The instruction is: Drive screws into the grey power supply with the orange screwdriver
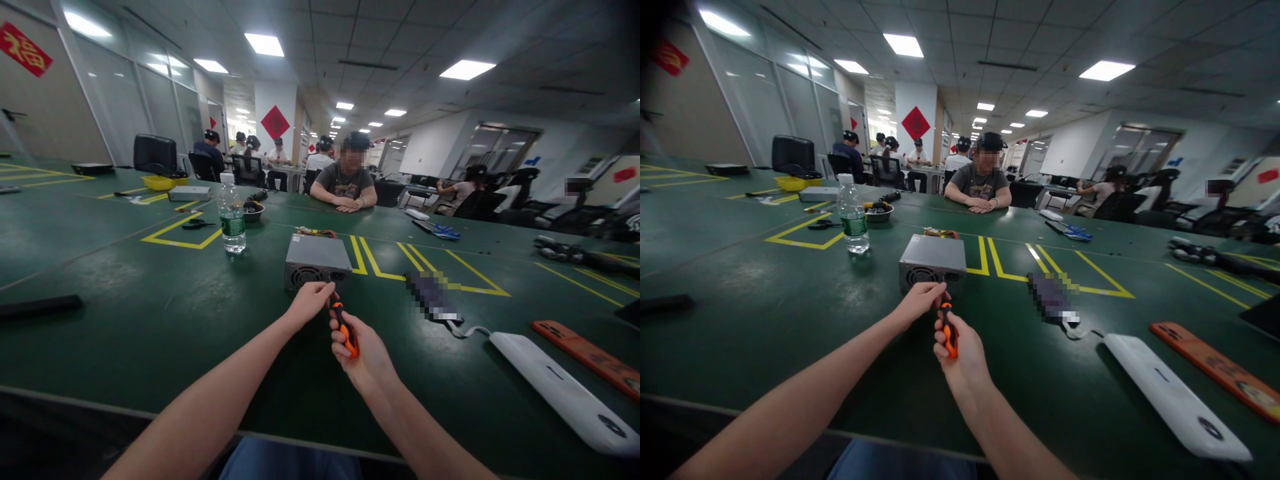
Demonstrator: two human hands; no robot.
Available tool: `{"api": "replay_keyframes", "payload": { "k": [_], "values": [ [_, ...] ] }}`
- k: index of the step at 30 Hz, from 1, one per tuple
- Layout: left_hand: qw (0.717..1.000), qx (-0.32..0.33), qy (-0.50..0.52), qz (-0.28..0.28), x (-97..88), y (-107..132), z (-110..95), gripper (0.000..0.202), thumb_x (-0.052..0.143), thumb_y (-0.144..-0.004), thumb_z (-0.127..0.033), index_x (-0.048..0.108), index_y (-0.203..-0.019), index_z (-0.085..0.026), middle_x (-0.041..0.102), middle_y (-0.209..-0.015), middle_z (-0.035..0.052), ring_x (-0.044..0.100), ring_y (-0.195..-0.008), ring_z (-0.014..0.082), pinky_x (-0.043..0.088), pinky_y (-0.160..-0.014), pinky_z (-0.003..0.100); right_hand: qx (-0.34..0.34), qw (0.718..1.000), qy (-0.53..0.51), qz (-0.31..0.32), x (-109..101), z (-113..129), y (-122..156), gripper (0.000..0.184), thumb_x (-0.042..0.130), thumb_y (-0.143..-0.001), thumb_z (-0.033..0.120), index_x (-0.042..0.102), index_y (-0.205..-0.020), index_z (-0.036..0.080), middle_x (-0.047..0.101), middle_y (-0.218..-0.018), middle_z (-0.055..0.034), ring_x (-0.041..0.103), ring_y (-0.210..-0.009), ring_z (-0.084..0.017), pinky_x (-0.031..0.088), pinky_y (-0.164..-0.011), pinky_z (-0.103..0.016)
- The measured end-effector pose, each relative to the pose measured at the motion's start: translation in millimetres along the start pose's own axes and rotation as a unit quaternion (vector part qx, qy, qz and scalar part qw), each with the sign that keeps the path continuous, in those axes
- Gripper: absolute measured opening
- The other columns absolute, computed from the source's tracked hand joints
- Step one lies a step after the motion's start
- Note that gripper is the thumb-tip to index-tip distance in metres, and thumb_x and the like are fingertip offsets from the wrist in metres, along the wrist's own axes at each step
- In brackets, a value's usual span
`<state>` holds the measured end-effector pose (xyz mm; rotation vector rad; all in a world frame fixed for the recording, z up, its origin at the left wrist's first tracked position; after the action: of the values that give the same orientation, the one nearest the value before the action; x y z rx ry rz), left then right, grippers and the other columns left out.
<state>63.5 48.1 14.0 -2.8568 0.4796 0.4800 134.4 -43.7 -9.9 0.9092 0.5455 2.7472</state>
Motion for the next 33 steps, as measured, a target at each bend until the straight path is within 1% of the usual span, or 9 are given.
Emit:
{"api": "replay_keyframes", "payload": {
  "k": [6,8,10,13,15,18,22,26,33],
  "values": [
    [0.963,-0.119,0.232,0.063,16.4,-2,19,0.033,0.058,-0.068,-0.046,0.057,-0.067,-0.013,0.037,-0.048,-0.0082,0.024,-0.036,0.0007,0.012,-0.038,0.017,0.004,0.997,0.076,0.034,-6,-5,3,0.028,0.045,-0.084,0.035,0.051,-0.098,0.012,0.055,-0.077,-0.0052,0.052,-0.055,-0.008,0.042,-0.045,-0.018],
    [0.957,-0.130,0.252,0.057,17.1,-2,20,0.033,0.060,-0.066,-0.045,0.057,-0.066,-0.012,0.038,-0.046,-0.0082,0.025,-0.036,0.0004,0.012,-0.037,0.017,-0.106,0.945,0.305,0.056,-11,8,11,0.044,0.046,-0.082,0.044,0.043,-0.116,0.017,0.055,-0.099,-0.0094,0.059,-0.073,-0.015,0.050,-0.055,-0.026],
    [0.952,-0.136,0.270,0.053,17.7,-1,21,0.033,0.062,-0.066,-0.045,0.057,-0.067,-0.012,0.038,-0.046,-0.0084,0.026,-0.036,0.0001,0.012,-0.037,0.017,-0.302,0.802,0.513,0.052,-7,31,31,0.061,0.056,-0.076,0.039,0.030,-0.130,0.024,0.043,-0.122,-0.0119,0.055,-0.098,-0.021,0.052,-0.073,-0.035],
    [0.946,-0.144,0.287,0.049,18.1,-1,22,0.033,0.063,-0.065,-0.044,0.056,-0.065,-0.012,0.037,-0.045,-0.0086,0.027,-0.036,-0.0001,0.013,-0.037,0.016,-0.503,0.482,0.709,0.112,11,35,63,0.052,0.049,-0.079,0.018,0.038,-0.128,0.030,0.036,-0.133,-0.0121,0.045,-0.114,-0.026,0.045,-0.087,-0.044],
    [0.947,-0.151,0.280,0.047,17.8,-1,23,0.032,0.063,-0.065,-0.044,0.055,-0.064,-0.013,0.037,-0.045,-0.0088,0.027,-0.035,0.0000,0.013,-0.037,0.016,-0.574,0.311,0.739,0.164,16,29,76,0.050,0.041,-0.079,0.006,0.043,-0.125,0.026,0.042,-0.128,-0.0161,0.051,-0.106,-0.024,0.048,-0.080,-0.038],
    [0.964,-0.134,0.224,0.055,15.3,-2,21,0.033,0.057,-0.071,-0.047,0.055,-0.066,-0.014,0.041,-0.047,-0.0075,0.032,-0.036,0.0018,0.019,-0.038,0.017,-0.610,0.196,0.745,0.184,19,33,74,0.043,0.039,-0.081,0.004,0.047,-0.120,0.020,0.050,-0.119,-0.0194,0.059,-0.088,-0.018,0.050,-0.072,-0.031],
    [0.998,0.013,-0.032,-0.051,-13.4,-1,-4,0.040,0.037,-0.084,-0.047,0.053,-0.063,-0.017,0.050,-0.052,-0.0023,0.047,-0.046,0.0090,0.035,-0.047,0.022,-0.674,0.181,0.696,0.171,27,45,72,0.026,0.046,-0.084,0.013,0.050,-0.109,0.017,0.057,-0.108,-0.0154,0.060,-0.079,-0.014,0.049,-0.069,-0.027],
    [0.914,0.241,-0.253,-0.208,-36.5,19,-50,0.026,0.034,-0.088,-0.030,0.056,-0.081,-0.019,0.061,-0.081,0.0033,0.055,-0.080,0.0149,0.043,-0.075,0.028,-0.721,0.209,0.635,0.183,29,46,70,0.015,0.051,-0.083,0.020,0.048,-0.096,0.014,0.058,-0.106,-0.0167,0.060,-0.080,-0.015,0.050,-0.068,-0.027],
    [0.854,0.288,-0.376,-0.217,-35.8,12,-49,0.030,0.038,-0.086,-0.017,0.052,-0.112,-0.021,0.056,-0.121,0.0037,0.045,-0.117,0.0170,0.027,-0.105,0.038,-0.677,0.282,0.653,0.192,25,42,64,0.031,0.043,-0.086,0.023,0.044,-0.115,0.016,0.048,-0.120,-0.0198,0.052,-0.108,-0.023,0.052,-0.072,-0.029]
  ]
}}
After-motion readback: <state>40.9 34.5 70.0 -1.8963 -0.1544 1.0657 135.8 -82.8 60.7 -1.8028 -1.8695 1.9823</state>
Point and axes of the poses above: each hand's wrist, its own y-axis away from the middle knuckle, its own x-axis out of the palm, z = x × y, the point moved 8 cm from there along -y, towards the middle knuckle
